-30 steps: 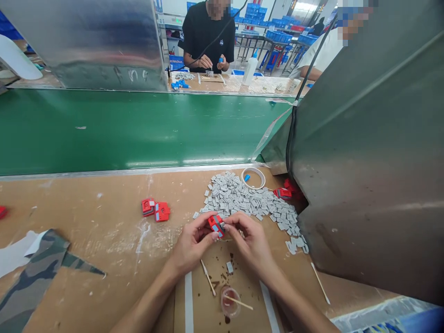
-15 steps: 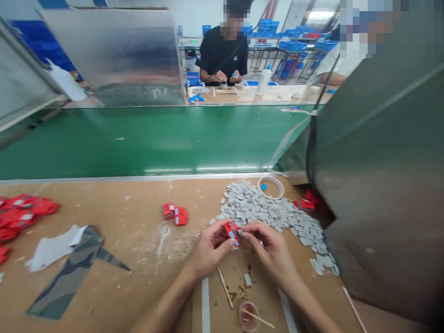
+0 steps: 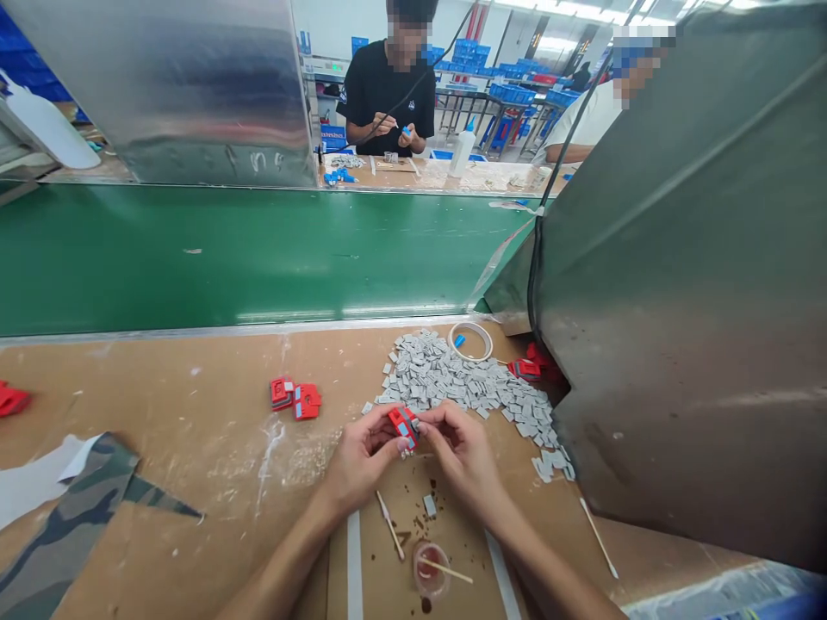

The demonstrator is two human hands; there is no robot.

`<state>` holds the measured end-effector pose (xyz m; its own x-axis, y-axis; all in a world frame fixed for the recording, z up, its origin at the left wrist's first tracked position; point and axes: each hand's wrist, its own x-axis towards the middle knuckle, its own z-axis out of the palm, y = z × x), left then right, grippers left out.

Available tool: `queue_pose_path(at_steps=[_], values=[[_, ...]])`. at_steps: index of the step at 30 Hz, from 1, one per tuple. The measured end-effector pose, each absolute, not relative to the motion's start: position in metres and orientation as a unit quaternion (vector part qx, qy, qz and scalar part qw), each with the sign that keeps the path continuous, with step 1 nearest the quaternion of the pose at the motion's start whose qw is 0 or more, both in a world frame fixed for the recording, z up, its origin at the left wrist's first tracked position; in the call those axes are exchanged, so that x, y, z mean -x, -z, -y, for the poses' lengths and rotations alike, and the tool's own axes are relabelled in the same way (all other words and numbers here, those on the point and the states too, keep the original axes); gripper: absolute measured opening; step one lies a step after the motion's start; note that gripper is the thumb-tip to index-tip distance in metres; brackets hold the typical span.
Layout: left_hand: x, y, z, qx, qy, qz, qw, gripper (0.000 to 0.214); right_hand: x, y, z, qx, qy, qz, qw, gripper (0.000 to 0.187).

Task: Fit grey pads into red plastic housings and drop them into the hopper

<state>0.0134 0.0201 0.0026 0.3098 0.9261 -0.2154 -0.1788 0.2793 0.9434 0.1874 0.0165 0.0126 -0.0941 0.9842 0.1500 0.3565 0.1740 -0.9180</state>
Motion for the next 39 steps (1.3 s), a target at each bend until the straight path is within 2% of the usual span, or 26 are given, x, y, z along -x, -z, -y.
queue_pose_path(at_steps=[8,15,21,32,39], values=[[-0.012,0.0,-0.02,-0.454,-0.412,-0.425,0.666,0.051,-0.184,-0.013,-0.012,0.51,-0.281,0.697,0.418,0.017],[-0.011,0.003,-0.019,-0.484,-0.406,-0.432,0.643,0.055,-0.187,-0.014,-0.01,0.492,-0.282,0.721,0.399,0.021],[-0.012,-0.001,-0.018,-0.503,-0.42,-0.444,0.612,0.05,-0.182,-0.015,-0.001,0.488,-0.283,0.72,0.404,0.018],[-0.014,0.0,-0.016,-0.54,-0.424,-0.431,0.585,0.044,-0.195,-0.017,-0.018,0.478,-0.369,0.668,0.435,0.015],[-0.008,-0.001,-0.017,-0.514,-0.412,-0.401,0.636,0.057,-0.202,-0.016,-0.02,0.45,-0.453,0.651,0.411,0.013]])
